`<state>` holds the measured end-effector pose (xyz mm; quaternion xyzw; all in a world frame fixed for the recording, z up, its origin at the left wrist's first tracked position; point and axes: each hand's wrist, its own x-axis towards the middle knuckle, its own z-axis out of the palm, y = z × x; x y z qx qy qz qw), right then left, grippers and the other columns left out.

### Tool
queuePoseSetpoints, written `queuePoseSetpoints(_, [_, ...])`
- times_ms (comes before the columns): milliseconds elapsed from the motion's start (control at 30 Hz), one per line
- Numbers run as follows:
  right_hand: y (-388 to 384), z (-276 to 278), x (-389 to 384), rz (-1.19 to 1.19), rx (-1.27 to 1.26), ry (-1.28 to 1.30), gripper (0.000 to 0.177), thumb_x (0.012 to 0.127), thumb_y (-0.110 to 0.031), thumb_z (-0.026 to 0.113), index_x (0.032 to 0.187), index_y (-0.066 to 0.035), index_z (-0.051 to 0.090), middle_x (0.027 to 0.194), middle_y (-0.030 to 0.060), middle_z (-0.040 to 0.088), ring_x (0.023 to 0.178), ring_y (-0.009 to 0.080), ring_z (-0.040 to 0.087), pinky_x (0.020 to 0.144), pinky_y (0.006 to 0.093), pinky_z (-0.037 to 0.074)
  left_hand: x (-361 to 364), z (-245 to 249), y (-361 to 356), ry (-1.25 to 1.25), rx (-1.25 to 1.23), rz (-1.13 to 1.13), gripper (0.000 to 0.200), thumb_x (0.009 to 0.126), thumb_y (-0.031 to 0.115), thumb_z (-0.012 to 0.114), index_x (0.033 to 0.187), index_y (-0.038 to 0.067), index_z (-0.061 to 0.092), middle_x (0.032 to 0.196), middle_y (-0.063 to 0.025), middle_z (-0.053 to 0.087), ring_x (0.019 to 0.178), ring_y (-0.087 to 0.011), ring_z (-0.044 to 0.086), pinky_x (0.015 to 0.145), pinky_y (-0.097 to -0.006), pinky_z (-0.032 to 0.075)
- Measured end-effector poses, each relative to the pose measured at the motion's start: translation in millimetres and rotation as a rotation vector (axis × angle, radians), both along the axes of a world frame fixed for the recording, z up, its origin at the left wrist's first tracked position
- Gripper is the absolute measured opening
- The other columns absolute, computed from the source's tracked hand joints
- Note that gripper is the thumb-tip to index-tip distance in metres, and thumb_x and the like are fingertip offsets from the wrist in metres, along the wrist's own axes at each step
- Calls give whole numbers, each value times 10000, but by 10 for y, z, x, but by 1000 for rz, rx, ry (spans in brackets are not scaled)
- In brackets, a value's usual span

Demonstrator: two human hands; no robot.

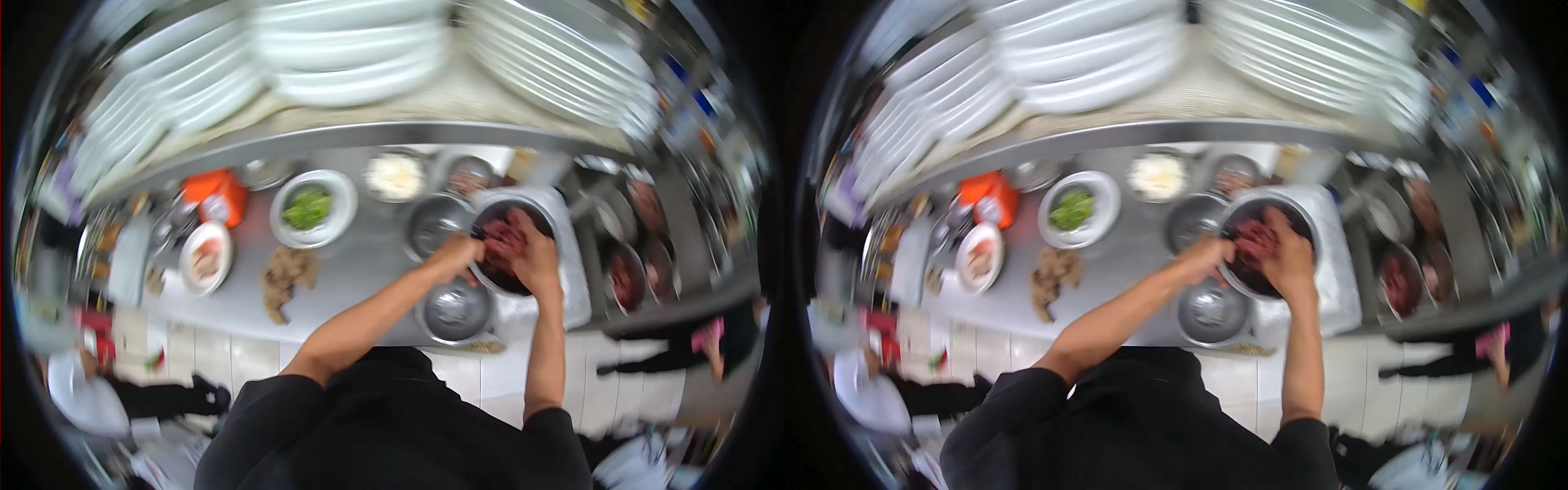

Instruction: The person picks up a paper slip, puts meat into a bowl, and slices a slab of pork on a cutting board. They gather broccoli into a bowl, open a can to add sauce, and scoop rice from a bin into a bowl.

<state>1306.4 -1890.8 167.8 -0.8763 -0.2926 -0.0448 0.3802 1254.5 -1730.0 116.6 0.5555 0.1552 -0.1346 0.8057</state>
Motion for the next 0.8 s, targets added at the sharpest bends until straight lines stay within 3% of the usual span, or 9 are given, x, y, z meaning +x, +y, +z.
queuePoseSetpoints(67, [356, 53, -127, 83, 253, 198, 452, 628, -232, 796, 1015, -68, 632, 1028, 156, 635, 890, 265, 642, 762, 355, 506, -269, 101, 242, -7, 19, 130, 177, 677, 62, 484, 796, -51, 547, 657, -145, 542, 501, -274, 556, 399, -391, 486])
queuePoseSetpoints(133, [777, 477, -382, -90, -288, 92, 414, 626, -284, 798, 947, -70, 647, 1014, 160, 636, 829, 264, 649, 687, 352, 507, -488, 15, 547, 47, 13, 257, 201, 671, 58, 477, 820, -52, 555, 663, -148, 552, 508, -268, 561, 391, -383, 477])
queuePoseSetpoints(300, [1827, 369, -662, 329, 49, -197, 182, 763, -182, 687, 855, -39, 623, 783, 148, 567, 709, 315, 580, 642, 378, 457, -1266, 160, 1410, 64, 11, 345, 235, 674, 78, 471, 861, -47, 541, 635, -153, 564, 454, -271, 563, 373, -359, 459])
queuePoseSetpoints(400, [2684, 138, -768, 576, 25, -79, 123, 751, -76, 649, 858, -26, 616, 791, 157, 567, 728, 324, 582, 670, 391, 462, -1698, 212, 2036, -24, -16, 537, 224, 693, 76, 454, 850, -71, 515, 634, -218, 575, 479, -311, 599, 361, -371, 468])
queuePoseSetpoints(533, [3993, 21, -1101, 727, 47, -74, 168, 729, -32, 615, 896, -49, 618, 805, 118, 577, 752, 277, 584, 703, 343, 469, -2116, 195, 3128, 40, 62, 712, 187, 710, 120, 433, 775, -38, 511, 629, -214, 572, 456, -308, 567, 377, -392, 447])
queuePoseSetpoints(567, [4320, 57, -1180, 767, -3, -9, 173, 736, -35, 550, 894, -56, 617, 906, 157, 585, 850, 309, 579, 771, 374, 458, -2214, 279, 3373, 36, 132, 766, 185, 707, 150, 423, 724, -14, 507, 620, -205, 564, 433, -314, 540, 374, -387, 432])
queuePoseSetpoints(633, [4932, 140, -1345, 825, -144, 149, 240, 767, -17, 538, 994, -51, 608, 972, 151, 615, 945, 240, 584, 797, 323, 462, -2324, 255, 3983, 106, 200, 861, 139, 708, 132, 430, 734, 12, 493, 601, -200, 557, 431, -290, 540, 376, -390, 435])
queuePoseSetpoints(700, [5559, 6, -1467, 906, -53, 309, 273, 809, -85, 511, 1067, -44, 588, 1089, 166, 594, 1057, 229, 549, 880, 321, 431, -2421, 312, 4454, -23, 331, 956, 152, 693, 103, 430, 769, -6, 504, 535, -176, 539, 353, -250, 520, 289, -334, 397])
queuePoseSetpoints(800, [5756, 514, -1806, 756, -334, 25, 339, 838, -182, 510, 1144, -42, 551, 1172, 164, 557, 1094, 263, 528, 938, 337, 396, -2495, 162, 5167, 37, 239, 996, 162, 667, 55, 417, 792, -11, 498, 514, -160, 515, 353, -242, 516, 294, -337, 395])
